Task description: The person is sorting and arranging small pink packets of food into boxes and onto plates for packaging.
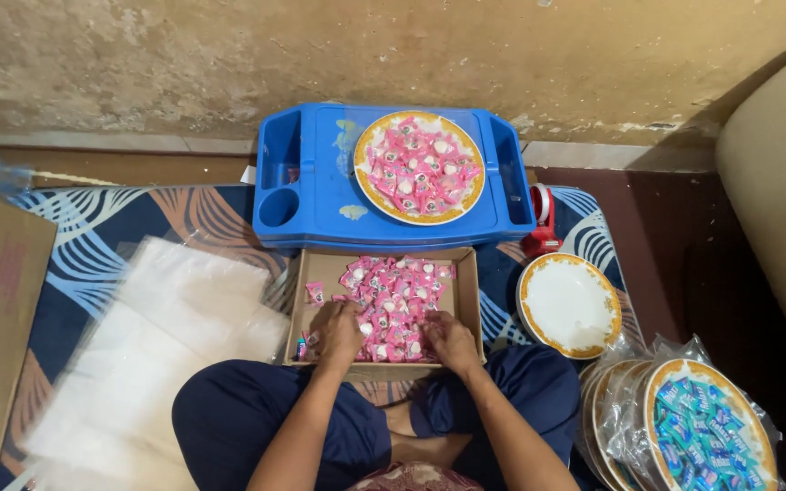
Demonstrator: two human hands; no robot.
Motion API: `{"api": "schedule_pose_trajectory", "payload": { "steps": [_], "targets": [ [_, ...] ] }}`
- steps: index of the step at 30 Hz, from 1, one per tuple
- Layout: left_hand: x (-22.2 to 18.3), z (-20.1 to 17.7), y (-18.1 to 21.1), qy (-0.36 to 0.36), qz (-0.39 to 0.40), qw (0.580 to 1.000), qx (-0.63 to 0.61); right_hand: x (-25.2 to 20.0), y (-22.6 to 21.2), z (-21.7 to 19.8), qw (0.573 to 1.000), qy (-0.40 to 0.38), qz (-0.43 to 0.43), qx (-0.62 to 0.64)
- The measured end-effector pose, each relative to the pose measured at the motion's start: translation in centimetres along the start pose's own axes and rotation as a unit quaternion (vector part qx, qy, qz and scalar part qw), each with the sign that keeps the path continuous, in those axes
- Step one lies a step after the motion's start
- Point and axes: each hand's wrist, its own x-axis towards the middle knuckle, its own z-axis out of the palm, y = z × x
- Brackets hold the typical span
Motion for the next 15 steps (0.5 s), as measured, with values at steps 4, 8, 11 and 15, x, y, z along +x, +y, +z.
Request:
{"api": "schedule_pose_trajectory", "payload": {
  "steps": [4,8,11,15],
  "targets": [
    [-2.3,-2.1,1.5,0.058,0.024,0.998,-0.029,-0.3,0.2,-0.4,0.999,0.024,-0.011,0.019],
    [-3.0,-2.1,1.6,0.062,0.023,0.997,-0.041,0.0,0.9,-0.1,0.999,0.027,-0.022,0.008],
    [-1.8,-1.1,0.8,0.046,0.029,0.998,-0.025,-0.1,1.1,0.1,0.999,0.035,-0.026,0.005],
    [-7.2,-6.7,3.9,-0.028,0.105,0.994,-0.019,-0.9,0.8,0.0,0.999,0.041,-0.027,0.001]
  ]
}}
